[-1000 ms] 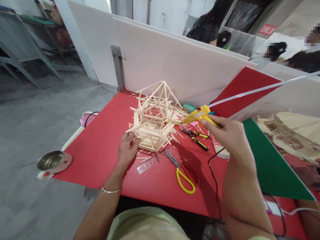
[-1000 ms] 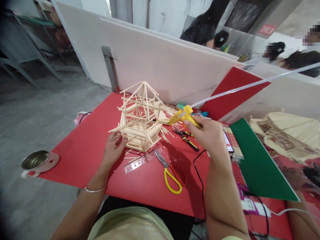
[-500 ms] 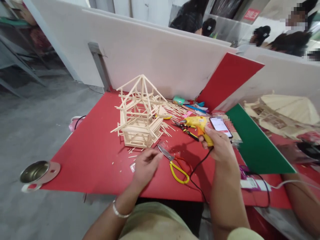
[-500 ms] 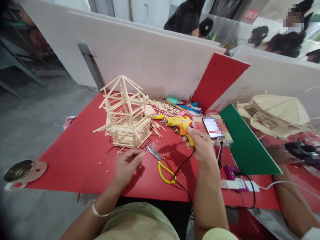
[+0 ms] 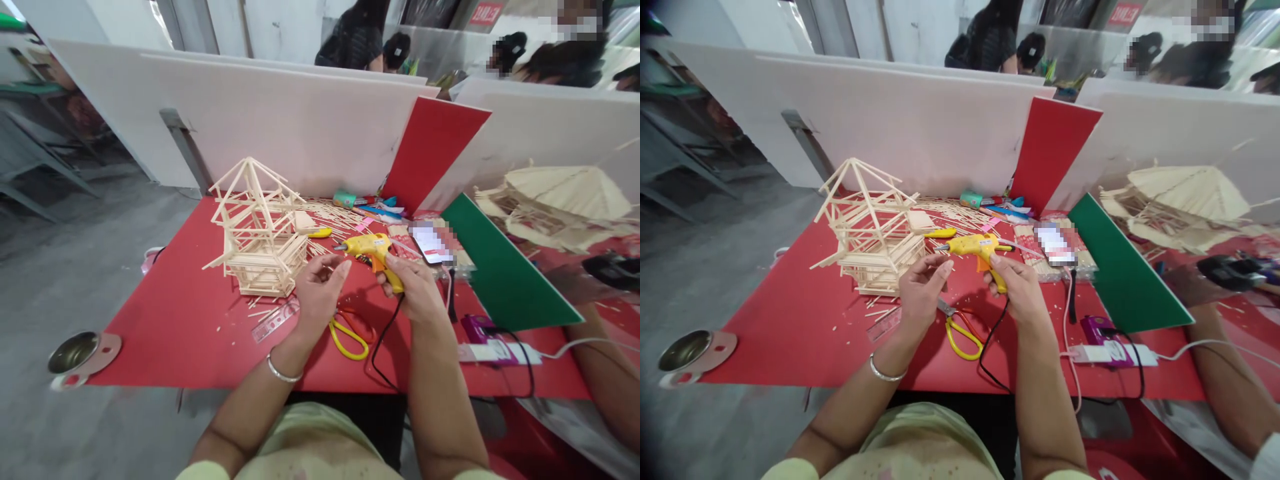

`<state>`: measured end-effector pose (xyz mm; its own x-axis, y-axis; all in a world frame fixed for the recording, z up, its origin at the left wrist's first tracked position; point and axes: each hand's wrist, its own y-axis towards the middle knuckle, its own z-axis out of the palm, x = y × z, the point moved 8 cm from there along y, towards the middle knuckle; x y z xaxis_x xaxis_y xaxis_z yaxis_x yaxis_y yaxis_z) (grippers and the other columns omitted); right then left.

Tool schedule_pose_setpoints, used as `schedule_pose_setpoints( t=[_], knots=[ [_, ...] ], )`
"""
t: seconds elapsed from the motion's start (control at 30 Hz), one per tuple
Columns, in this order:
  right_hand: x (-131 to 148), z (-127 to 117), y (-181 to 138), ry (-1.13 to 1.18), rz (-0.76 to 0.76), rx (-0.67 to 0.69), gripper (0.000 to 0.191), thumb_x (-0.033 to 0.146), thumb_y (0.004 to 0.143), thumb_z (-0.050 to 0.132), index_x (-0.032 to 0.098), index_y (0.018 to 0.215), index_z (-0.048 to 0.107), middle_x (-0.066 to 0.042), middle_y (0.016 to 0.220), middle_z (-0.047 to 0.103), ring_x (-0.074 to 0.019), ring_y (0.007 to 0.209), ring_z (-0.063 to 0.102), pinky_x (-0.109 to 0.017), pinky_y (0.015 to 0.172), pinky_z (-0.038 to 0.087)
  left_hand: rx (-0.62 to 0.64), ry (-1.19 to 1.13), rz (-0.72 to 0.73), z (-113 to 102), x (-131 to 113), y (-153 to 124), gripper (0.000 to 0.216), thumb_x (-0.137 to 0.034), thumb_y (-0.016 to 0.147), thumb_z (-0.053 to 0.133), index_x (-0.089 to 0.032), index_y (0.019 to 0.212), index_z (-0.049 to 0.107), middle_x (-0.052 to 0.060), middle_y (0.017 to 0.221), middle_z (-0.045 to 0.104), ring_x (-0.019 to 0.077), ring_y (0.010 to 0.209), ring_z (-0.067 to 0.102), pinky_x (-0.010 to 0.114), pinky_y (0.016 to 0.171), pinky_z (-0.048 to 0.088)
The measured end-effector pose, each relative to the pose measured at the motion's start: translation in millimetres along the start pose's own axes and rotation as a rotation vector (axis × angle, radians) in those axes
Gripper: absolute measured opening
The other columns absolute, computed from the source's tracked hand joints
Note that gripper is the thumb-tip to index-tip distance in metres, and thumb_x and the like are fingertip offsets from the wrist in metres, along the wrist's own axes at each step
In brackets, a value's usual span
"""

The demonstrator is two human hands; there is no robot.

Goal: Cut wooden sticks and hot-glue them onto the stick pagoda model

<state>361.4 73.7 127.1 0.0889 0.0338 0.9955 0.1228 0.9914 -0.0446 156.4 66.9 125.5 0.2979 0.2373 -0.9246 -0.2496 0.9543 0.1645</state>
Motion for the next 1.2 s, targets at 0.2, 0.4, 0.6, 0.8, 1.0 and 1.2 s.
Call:
schedule_pose_setpoints(
  t=[0.2, 0.4, 0.6, 0.8, 1.0, 1.2],
  knots=[
    [-6, 5, 2, -0.018, 0.019, 0.017, 0.041, 0.057, 0.075, 0.08, 0.016, 0.079, 0.075, -0.002, 0.062, 0.067, -0.0069, 0.044, 0.051, -0.019, 0.039, 0.038, -0.03, -0.047, 0.019, 0, 3, 5, 0.026, -0.042, 0.078, 0.081, -0.018, 0.086, 0.075, -0.002, 0.066, 0.062, 0.007, 0.051, 0.047, 0.021, 0.049, 0.04],
    [-10, 4, 2, -0.007, 0.026, 0.02, 0.041, 0.057, 0.074, 0.08, 0.016, 0.08, 0.075, -0.002, 0.062, 0.067, -0.0068, 0.045, 0.051, -0.018, 0.04, 0.038, -0.044, -0.084, 0.017, 0, 3, 3, 0.022, -0.038, 0.077, 0.08, -0.018, 0.082, 0.074, -0.003, 0.062, 0.059, 0.0066, 0.049, 0.046, 0.021, 0.048, 0.039],
    [-8, 6, 2, 0.032, 0.049, 0.008, 0.042, 0.056, 0.071, 0.083, 0.015, 0.075, 0.074, -0.002, 0.06, 0.066, -0.0065, 0.043, 0.051, -0.018, 0.038, 0.036, -0.044, -0.023, 0.006, -2, 6, 4, 0.021, -0.037, 0.077, 0.078, -0.018, 0.083, 0.073, -0.002, 0.062, 0.061, 0.0082, 0.051, 0.05, 0.022, 0.052, 0.044],
    [-7, 11, 1, 0.018, 0.052, 0.016, 0.042, 0.056, 0.071, 0.083, 0.015, 0.077, 0.074, -0.002, 0.061, 0.066, -0.0068, 0.043, 0.05, -0.019, 0.038, 0.036, -0.044, 0.059, 0.069, -6, 10, 7, 0.019, -0.038, 0.083, 0.073, -0.02, 0.089, 0.075, 0.002, 0.075, 0.068, 0.0125, 0.063, 0.059, 0.025, 0.059, 0.048],
    [-2, 17, -4, 0.03, 0.059, -0.01, 0.043, 0.056, 0.069, 0.084, 0.016, 0.075, 0.072, -0.001, 0.059, 0.065, -0.0066, 0.043, 0.049, -0.019, 0.037, 0.035, 0.009, 0.223, 0.276, -1, -5, 2, 0.015, -0.033, 0.092, 0.066, -0.022, 0.095, 0.076, 0.005, 0.089, 0.071, 0.0161, 0.08, 0.065, 0.029, 0.075, 0.052],
    [-1, 19, -6, 0.008, 0.043, -0.024, 0.045, 0.059, 0.07, 0.082, 0.016, 0.076, 0.07, -0.001, 0.06, 0.065, -0.0065, 0.043, 0.049, -0.019, 0.037, 0.036, 0.037, 0.233, 0.366, 2, -16, -5, 0.013, -0.029, 0.092, 0.065, -0.021, 0.089, 0.075, 0.004, 0.086, 0.07, 0.0164, 0.081, 0.065, 0.03, 0.078, 0.051]
  ],
)
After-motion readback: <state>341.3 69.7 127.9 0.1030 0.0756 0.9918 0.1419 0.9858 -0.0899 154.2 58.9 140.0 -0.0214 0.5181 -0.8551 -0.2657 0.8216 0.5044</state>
